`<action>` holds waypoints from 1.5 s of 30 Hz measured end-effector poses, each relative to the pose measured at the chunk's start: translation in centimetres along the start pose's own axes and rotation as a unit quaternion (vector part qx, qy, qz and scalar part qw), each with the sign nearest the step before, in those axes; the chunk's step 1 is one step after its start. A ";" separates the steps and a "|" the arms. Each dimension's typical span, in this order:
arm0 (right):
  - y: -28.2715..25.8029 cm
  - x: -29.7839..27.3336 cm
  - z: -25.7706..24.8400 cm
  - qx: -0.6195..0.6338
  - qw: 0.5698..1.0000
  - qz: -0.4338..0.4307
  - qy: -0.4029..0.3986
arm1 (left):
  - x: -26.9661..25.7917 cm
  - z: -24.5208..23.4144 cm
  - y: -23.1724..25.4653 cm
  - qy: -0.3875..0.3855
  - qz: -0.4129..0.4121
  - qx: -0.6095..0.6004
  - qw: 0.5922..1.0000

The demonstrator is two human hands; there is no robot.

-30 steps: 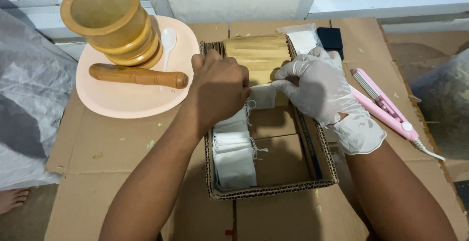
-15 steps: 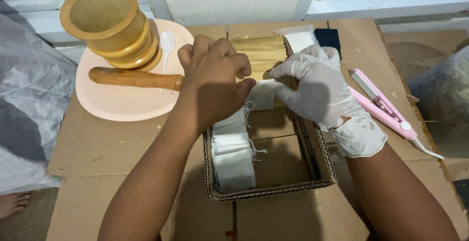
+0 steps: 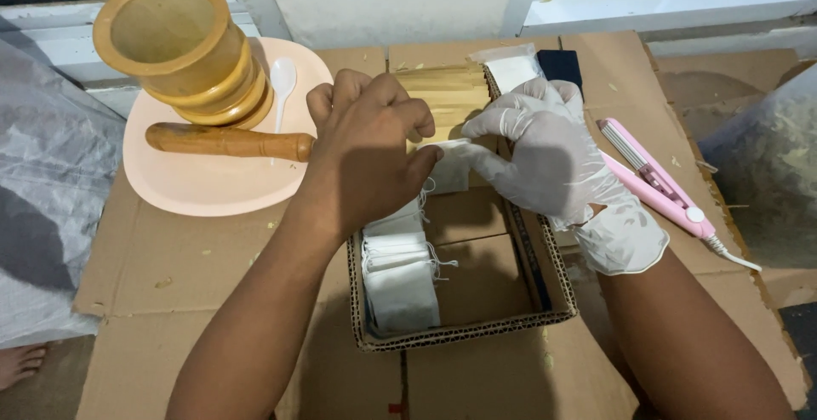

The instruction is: Packaging tea bags into paper envelopes and sealing them with a heat sealer.

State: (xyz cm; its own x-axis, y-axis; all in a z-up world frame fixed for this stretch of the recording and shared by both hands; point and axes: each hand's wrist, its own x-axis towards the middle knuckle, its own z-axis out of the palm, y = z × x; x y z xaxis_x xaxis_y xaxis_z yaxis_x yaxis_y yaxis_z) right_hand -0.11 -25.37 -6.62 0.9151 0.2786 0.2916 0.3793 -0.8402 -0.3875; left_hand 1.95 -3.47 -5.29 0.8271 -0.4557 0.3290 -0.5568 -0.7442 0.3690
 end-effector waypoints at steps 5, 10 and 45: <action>-0.4 -0.2 -0.4 -0.005 1.000 -0.006 0.009 | 0.0 -0.3 0.1 -0.001 0.015 -0.006 1.000; -1.0 -0.5 -1.1 0.009 1.000 0.012 0.016 | -0.1 -0.3 0.0 0.002 0.017 -0.019 1.000; 15.6 -7.0 -3.8 -0.133 0.887 0.412 -0.160 | 15.1 10.7 17.6 -0.396 0.189 0.066 0.896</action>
State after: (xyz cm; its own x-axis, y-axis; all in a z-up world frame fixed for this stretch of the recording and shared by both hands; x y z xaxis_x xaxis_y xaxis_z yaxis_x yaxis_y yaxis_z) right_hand -1.12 -42.17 -11.35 0.8747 -0.4000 -0.2739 -0.4439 -0.8878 -0.1212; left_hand 5.42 -28.66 -3.15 0.4054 -0.8518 -0.3318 -0.8379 -0.4914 0.2377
